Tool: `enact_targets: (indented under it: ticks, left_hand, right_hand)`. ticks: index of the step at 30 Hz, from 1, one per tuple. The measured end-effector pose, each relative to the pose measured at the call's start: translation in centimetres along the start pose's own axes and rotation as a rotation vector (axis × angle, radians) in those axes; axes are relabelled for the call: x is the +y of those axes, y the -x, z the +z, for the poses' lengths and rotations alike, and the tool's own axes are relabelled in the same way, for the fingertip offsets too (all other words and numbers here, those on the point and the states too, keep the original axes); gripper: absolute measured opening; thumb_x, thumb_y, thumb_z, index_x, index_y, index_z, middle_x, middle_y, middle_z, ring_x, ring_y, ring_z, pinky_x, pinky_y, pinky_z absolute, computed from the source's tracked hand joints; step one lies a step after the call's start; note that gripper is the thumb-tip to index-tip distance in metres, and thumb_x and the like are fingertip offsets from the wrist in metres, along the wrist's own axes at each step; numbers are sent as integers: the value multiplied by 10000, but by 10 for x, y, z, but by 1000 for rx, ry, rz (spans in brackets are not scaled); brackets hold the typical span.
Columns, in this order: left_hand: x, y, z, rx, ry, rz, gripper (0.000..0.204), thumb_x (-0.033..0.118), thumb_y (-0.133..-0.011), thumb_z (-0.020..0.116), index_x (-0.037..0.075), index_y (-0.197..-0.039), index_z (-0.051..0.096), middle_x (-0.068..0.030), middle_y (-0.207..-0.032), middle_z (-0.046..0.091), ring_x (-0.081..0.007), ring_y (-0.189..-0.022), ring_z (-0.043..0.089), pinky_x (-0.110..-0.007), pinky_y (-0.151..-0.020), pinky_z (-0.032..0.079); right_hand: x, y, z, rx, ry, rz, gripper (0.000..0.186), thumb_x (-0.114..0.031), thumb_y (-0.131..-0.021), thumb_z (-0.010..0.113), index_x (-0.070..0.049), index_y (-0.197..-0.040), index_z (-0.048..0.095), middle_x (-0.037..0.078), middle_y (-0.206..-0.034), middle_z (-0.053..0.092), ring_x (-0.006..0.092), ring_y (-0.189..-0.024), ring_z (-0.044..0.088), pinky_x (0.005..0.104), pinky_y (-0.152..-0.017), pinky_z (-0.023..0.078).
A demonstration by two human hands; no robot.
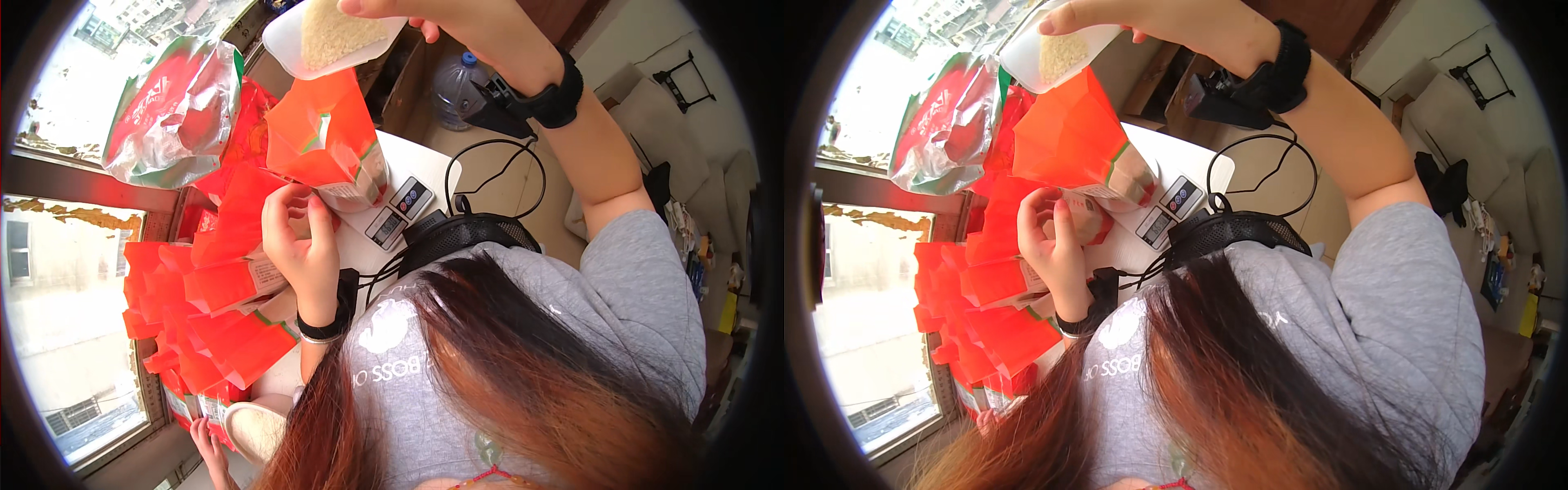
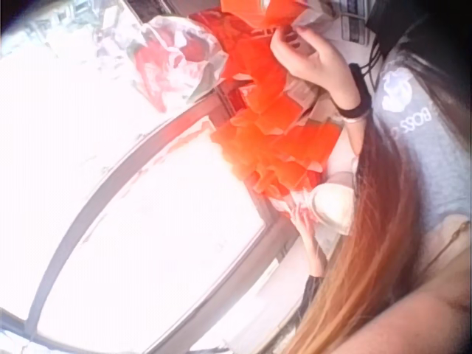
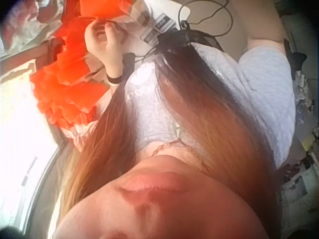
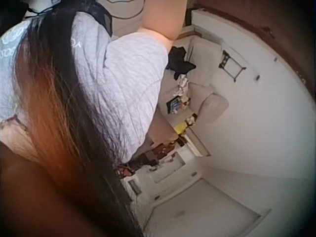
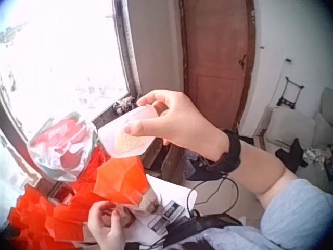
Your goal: Scooping rice from a container into individual red packaging bags using a small plastic container and a digital scale.
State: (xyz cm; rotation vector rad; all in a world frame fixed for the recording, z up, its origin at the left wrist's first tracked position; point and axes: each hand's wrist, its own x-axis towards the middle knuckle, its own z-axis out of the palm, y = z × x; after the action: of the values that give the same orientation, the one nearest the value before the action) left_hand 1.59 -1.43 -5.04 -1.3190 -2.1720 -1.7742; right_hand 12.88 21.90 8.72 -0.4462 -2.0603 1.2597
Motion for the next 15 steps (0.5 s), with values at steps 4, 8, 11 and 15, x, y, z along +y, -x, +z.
enact_targets:
  ticks: [4, 8, 11, 15]
  left_hand:
    - [-1, 1, 0, 1, 15, -17, 116, 36, -897, 607, -9, -1004, 610, -42, -938, 638, -114, -817, 572, -247, -736, 451]
    - [1, 0, 2, 11, 17, -12, 118, 30, -866, 616, -6, -978, 606, -61, -909, 628, -151, -795, 568, -274, -723, 447]
    - [0, 0, 1, 13, 7, -7, 116, 31, -867, 617, -4, -977, 606, -59, -907, 627, -150, -793, 567, -274, -722, 446]
    - [0, 1, 0, -5, 1, -7, 109, 39, -898, 608, -5, -998, 608, -35, -928, 636, -111, -816, 568, -250, -737, 446]
  right_hand:
    - [2, -3, 5, -15, 8, -123, 665, -323, -721, 848, 94, -1167, 583, 138, -940, 664, 149, -790, 636, 234, -660, 520]
    - [-24, 4, 11, -1, 72, -30, 662, -302, -715, 849, 92, -1175, 583, 160, -972, 668, 187, -873, 644, 273, -762, 527]
    - [-5, -4, 10, -39, 67, -143, 662, -298, -716, 845, 89, -1184, 581, 169, -993, 667, 202, -899, 645, 278, -772, 527]
    - [-3, -4, 11, -48, 53, -185, 664, -305, -707, 847, 85, -1178, 589, 175, -1021, 658, 217, -910, 644, 282, -784, 525]
